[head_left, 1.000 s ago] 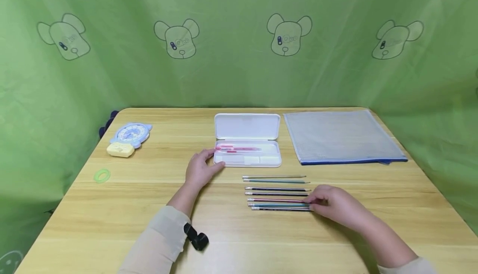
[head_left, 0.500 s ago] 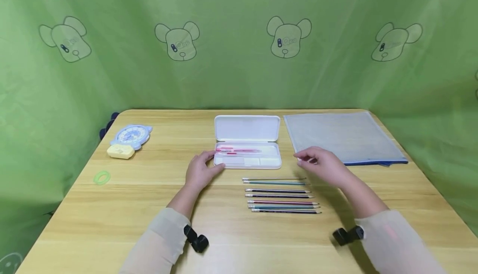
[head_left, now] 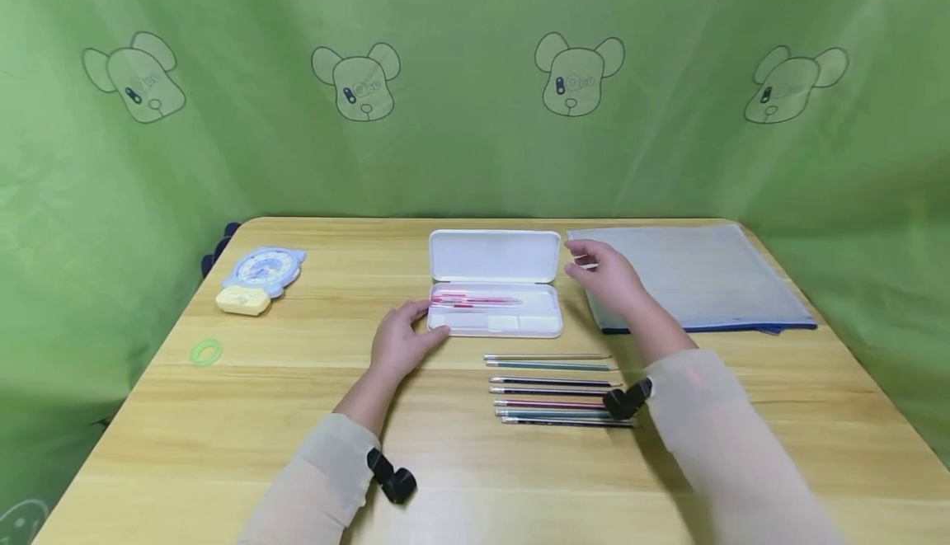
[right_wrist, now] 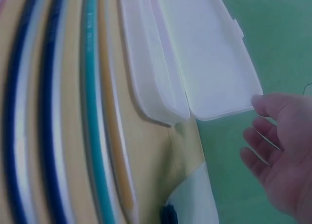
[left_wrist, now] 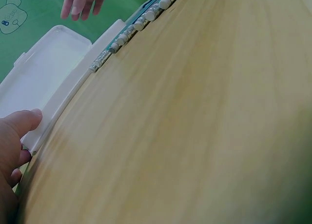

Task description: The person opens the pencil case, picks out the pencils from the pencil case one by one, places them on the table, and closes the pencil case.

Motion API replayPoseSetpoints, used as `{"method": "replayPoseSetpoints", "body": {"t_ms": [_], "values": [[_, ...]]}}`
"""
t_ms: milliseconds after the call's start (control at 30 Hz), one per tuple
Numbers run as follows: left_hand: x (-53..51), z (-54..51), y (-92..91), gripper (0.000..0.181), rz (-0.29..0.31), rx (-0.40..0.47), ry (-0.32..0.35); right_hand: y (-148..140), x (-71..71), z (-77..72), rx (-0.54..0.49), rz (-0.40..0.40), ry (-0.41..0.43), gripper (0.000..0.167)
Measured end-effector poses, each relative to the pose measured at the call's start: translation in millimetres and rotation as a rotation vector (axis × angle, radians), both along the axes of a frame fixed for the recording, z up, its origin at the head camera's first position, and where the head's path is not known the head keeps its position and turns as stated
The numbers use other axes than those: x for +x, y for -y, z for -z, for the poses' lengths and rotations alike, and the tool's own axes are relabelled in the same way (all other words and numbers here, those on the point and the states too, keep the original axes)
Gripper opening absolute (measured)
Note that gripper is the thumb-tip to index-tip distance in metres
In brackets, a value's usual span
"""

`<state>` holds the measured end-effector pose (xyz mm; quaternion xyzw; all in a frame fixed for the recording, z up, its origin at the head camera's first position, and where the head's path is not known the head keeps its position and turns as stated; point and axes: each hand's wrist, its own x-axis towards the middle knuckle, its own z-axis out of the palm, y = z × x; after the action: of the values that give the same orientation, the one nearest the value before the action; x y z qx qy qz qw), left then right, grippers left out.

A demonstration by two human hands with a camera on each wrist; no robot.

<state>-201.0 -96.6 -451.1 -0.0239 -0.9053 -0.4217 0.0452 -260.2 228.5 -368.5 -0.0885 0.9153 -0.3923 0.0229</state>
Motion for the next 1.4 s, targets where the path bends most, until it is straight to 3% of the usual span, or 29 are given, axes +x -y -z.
{"method": "replayPoseSetpoints", "body": {"t_ms": [267,467,1000,1233,1400], "values": [[-0.4,-0.3,0.0,0.060,-0.002,-0.003,-0.007,9.3,-21.4,7.4,-0.109,0.055,0.011,0.051],[-0.3,-0.3,-0.3,0.061,0.003,-0.008,-0.008,14.7,-24.4,9.8,-0.155,0.075,0.022,0.049],[1.0,-0.1,0.5,0.061,-0.003,-0.012,-0.010,7.7,6.6,25.5,-0.263,0.068,-0.011,0.047],[2.8,-1.0,0.7,0.061,0.003,-0.018,-0.015,2.8,25.0,32.8,-0.203,0.047,0.015,0.043],[2.6,-0.8,0.9,0.061,0.007,-0.004,-0.024,-1.3,37.2,37.9,-0.136,0.007,0.057,0.049]]}}
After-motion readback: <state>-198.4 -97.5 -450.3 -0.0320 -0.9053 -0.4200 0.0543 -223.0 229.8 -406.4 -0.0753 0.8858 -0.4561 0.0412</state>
